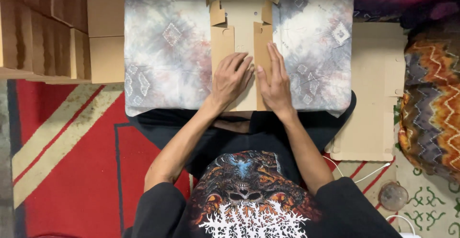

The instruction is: Folding and assembling a cardboard box from a flat template

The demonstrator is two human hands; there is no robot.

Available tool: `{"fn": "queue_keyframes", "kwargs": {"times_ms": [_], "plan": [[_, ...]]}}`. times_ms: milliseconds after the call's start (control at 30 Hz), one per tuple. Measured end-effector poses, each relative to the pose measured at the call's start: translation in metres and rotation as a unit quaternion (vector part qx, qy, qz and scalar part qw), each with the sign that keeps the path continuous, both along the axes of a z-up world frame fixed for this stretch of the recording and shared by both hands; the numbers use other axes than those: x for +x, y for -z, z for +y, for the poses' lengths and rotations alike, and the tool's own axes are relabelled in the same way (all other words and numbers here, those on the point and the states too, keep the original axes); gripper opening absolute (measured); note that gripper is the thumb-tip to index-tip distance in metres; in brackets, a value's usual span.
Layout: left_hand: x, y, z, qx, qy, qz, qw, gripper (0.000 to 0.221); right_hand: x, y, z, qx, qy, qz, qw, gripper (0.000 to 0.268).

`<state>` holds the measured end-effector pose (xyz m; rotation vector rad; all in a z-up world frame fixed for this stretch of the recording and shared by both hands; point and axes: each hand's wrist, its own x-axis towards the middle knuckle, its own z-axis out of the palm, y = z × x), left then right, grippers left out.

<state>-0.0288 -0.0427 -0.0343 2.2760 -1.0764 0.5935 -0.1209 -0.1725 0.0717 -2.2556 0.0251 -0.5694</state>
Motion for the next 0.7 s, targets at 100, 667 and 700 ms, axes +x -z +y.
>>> {"fn": "queue_keyframes", "kwargs": {"times_ms": [100,667,700], "plan": [[0.003,-0.022,0.014,-0.021,-0.121,-0.017,0.992,0.023,0.018,0.041,0.018,0.062,0.009,0.01,0.998,0.047],[-0.022,-0.037,0.078,0.087,-0.157,0.111,0.977,0.042,0.015,0.061,0.017,-0.231,-0.089,0.144,0.958,0.055],[-0.021,-0.037,0.078,0.102,-0.157,0.121,0.975,0.044,0.014,0.059,0.016,-0.224,-0.101,0.151,0.958,0.059]]}}
